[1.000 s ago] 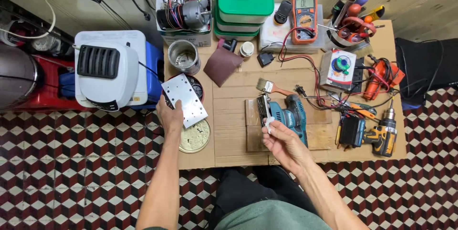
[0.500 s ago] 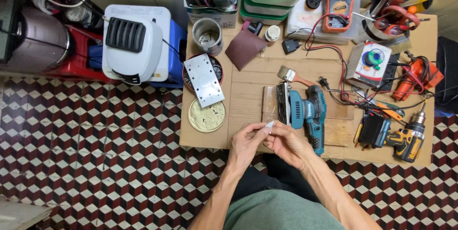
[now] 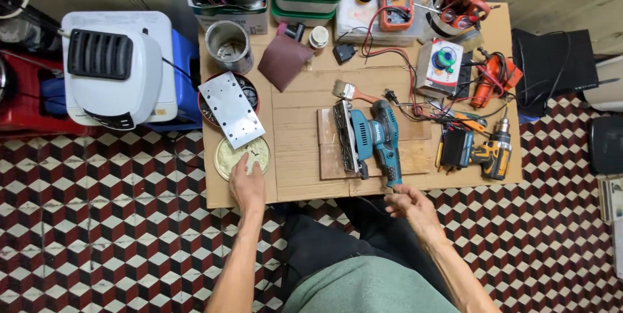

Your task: Replacing or inspecting internal components and a motor for a handheld power sander on a workbench.

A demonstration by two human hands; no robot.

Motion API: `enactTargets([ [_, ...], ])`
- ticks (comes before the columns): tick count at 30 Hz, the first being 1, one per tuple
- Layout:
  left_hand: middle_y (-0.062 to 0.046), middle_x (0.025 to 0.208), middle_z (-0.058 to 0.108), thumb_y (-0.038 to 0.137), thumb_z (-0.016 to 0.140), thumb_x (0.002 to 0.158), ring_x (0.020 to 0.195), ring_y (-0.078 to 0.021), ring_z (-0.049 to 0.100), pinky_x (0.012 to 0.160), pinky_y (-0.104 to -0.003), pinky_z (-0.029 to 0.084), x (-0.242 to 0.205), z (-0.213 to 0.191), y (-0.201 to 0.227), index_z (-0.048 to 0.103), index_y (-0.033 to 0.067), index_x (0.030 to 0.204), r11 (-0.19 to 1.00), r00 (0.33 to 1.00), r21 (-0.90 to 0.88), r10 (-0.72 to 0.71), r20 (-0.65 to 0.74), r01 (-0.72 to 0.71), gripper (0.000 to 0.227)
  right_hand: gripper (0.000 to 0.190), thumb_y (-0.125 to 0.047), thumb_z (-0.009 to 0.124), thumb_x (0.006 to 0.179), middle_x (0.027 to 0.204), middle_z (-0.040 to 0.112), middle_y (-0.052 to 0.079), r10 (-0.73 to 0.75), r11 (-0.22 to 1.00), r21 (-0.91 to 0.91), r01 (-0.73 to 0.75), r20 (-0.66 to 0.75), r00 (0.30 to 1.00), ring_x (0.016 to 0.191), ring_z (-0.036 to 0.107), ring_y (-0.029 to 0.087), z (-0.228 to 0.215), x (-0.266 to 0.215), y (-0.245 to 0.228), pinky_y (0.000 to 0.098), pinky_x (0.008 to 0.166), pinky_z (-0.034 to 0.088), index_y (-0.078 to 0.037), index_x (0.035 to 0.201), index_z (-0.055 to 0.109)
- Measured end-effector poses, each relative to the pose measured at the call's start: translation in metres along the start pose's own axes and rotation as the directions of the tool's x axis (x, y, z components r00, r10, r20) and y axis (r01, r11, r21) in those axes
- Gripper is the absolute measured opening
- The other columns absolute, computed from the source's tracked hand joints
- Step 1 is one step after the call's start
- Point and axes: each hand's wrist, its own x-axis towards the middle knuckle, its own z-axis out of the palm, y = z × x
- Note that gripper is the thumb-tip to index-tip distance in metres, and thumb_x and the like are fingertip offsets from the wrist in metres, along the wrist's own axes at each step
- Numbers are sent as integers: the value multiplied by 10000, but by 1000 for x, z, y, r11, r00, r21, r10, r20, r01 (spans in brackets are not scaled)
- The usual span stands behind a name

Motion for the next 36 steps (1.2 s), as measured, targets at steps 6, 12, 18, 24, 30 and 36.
enactTargets([
  [6, -39, 1412, 589, 479, 708, 912, 1299, -206, 540, 1054, -372, 381, -73, 8, 158, 448, 135, 1483, 801, 587, -130, -307, 749, 585, 715, 496, -160, 625, 922, 1049, 729, 193, -35, 959, -282, 4, -106, 994, 847, 699, 233, -28, 36, 4, 347, 680, 515, -12, 1391, 560],
  [12, -208, 1416, 593, 574, 780, 764, 1313, -276, 586, 1092, -380, 462, -92, 105, 134, 396, -12, 1505, 708, 694, -400, -175, 699, 582, 1020, 666, -243, 756, 883, 1140, 697, 165, -78, 751, -648, 130, 108, 991, 1006, 683, 227, -25, 91, -16, 344, 863, 533, -21, 1433, 454],
  [18, -171, 1404, 608, 602, 744, 766, 1304, -247, 576, 1043, -375, 444, -86, 108, 137, 410, -2, 1512, 655, 648, -356, -273, 711, 666, 1016, 571, -230, 816, 833, 989, 748, 138, 57, 879, -466, 104, 319, 946, 845, 738, 219, -27, 142, 5, 330, 767, 592, -7, 1284, 546],
  [24, -153, 1326, 670, 533, 806, 746, 1286, -226, 593, 1087, -341, 411, -95, 112, 164, 507, 2, 1438, 653, 724, -431, -270, 635, 622, 922, 414, -279, 815, 857, 914, 729, 93, 176, 938, -345, 22, 533, 828, 760, 690, 161, -48, 134, -35, 310, 674, 568, 2, 1102, 635],
  [30, -222, 1352, 588, 331, 870, 691, 1259, -311, 574, 1069, -400, 452, -108, 90, 241, 466, -30, 1439, 911, 947, -316, -186, 262, 266, 923, 294, -275, 717, 923, 1040, 698, 66, 289, 957, -229, -180, 664, 689, 905, 721, 154, -32, 139, -15, 302, 802, 623, -75, 1121, 631],
  [36, -269, 1447, 449, 286, 886, 676, 1325, -429, 434, 1110, -478, 387, -128, 85, 236, 288, -43, 1517, 981, 938, -109, 186, 293, -160, 1083, 365, -295, 688, 963, 1042, 728, 93, 117, 469, -664, 583, 701, 704, 943, 678, 184, -51, 154, -27, 308, 834, 528, -35, 1219, 680],
])
